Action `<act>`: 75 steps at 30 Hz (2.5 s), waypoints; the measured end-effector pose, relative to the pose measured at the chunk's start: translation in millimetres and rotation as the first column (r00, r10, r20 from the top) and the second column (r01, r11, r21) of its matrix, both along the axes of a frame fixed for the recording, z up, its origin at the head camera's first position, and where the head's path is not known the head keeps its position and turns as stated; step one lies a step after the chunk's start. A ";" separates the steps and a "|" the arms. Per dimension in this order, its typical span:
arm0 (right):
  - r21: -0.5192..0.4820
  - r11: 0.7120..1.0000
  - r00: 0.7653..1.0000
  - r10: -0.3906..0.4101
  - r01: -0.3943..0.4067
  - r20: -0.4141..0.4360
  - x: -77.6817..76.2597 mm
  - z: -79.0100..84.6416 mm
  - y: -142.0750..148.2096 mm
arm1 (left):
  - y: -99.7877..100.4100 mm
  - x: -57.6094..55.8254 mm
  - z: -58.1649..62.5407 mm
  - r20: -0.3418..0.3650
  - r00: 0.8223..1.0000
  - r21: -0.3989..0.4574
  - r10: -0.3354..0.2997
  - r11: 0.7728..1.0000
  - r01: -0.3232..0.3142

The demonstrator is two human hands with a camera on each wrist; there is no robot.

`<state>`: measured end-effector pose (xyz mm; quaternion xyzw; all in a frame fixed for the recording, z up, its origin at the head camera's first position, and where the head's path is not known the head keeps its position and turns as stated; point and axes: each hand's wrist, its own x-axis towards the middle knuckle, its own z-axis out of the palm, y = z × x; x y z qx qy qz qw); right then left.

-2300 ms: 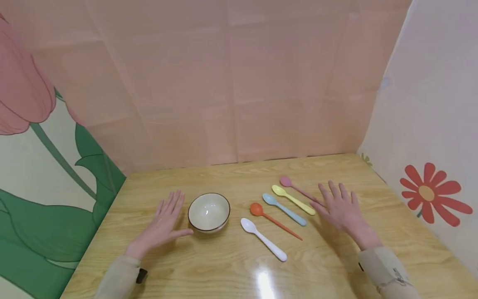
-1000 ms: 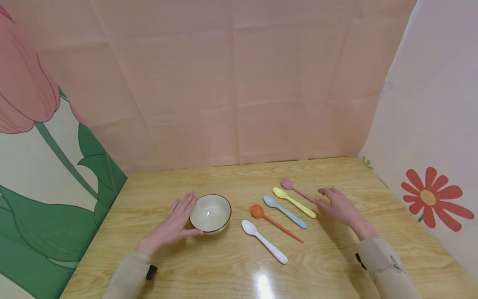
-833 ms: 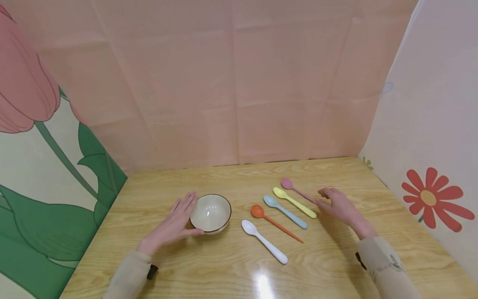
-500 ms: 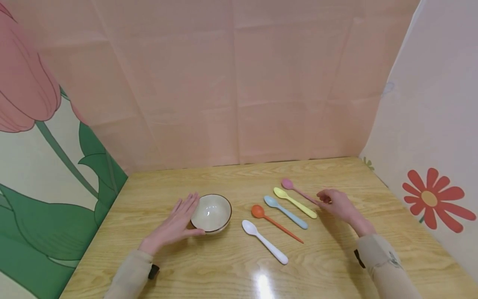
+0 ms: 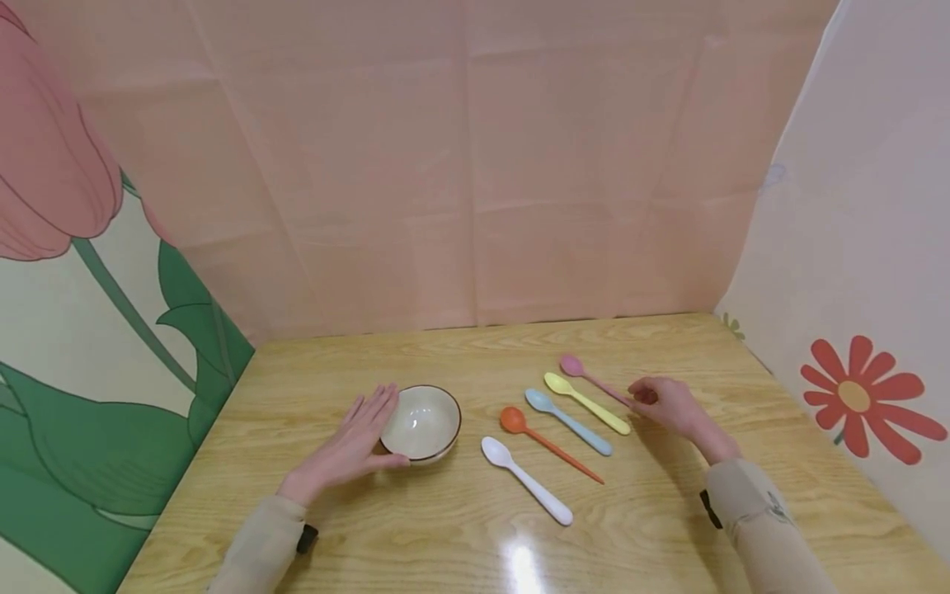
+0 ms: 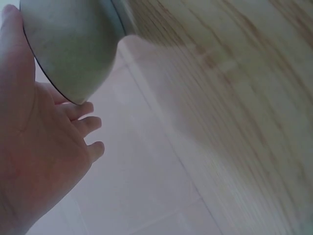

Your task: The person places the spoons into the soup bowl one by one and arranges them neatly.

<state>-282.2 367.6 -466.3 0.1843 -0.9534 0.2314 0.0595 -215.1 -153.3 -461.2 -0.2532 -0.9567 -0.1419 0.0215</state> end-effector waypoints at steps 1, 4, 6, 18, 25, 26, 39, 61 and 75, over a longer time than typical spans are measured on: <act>-0.003 1.000 1.000 0.000 0.001 0.019 -0.7 -0.5 0.4 | 0.1 0.0 0.0 0.000 1.000 0.001 0.001 1.000 -0.001; -0.008 1.000 0.998 -0.011 0.012 0.063 -3.1 -3.9 1.3 | 0.6 0.4 0.1 0.003 1.000 0.005 0.000 1.000 0.000; -0.010 1.000 0.997 -0.012 0.013 0.081 -4.2 -5.4 1.6 | 0.7 0.4 -0.5 0.005 1.000 0.002 0.000 1.000 0.000; -0.021 1.000 0.995 -0.015 0.017 0.103 -10.5 -7.7 2.8 | 0.5 -0.7 -1.9 -0.004 1.000 0.010 -0.003 1.000 0.003; -0.029 0.999 0.993 -0.012 0.016 0.117 -12.8 -7.3 1.2 | 0.3 -1.7 -1.0 0.002 1.000 0.002 0.007 1.000 -0.007; -0.030 0.999 0.993 -0.015 0.019 0.120 -13.4 -7.4 1.0 | 0.4 -1.7 -0.8 0.002 1.000 0.003 0.007 1.000 -0.007; 0.025 0.999 0.996 -0.050 0.049 0.068 -17.5 -11.7 1.3 | 2.7 -1.3 -0.2 0.007 1.000 0.012 0.007 1.000 -0.008; 0.075 0.997 0.999 -0.027 0.025 0.018 -20.5 -11.6 0.4 | 1.7 -2.8 2.1 -0.041 0.999 -0.029 -0.005 1.000 0.004; 0.055 0.998 1.000 -0.017 0.016 0.007 -16.9 -3.5 -1.0 | 2.7 0.6 0.4 -0.022 1.000 -0.015 0.004 1.000 -0.005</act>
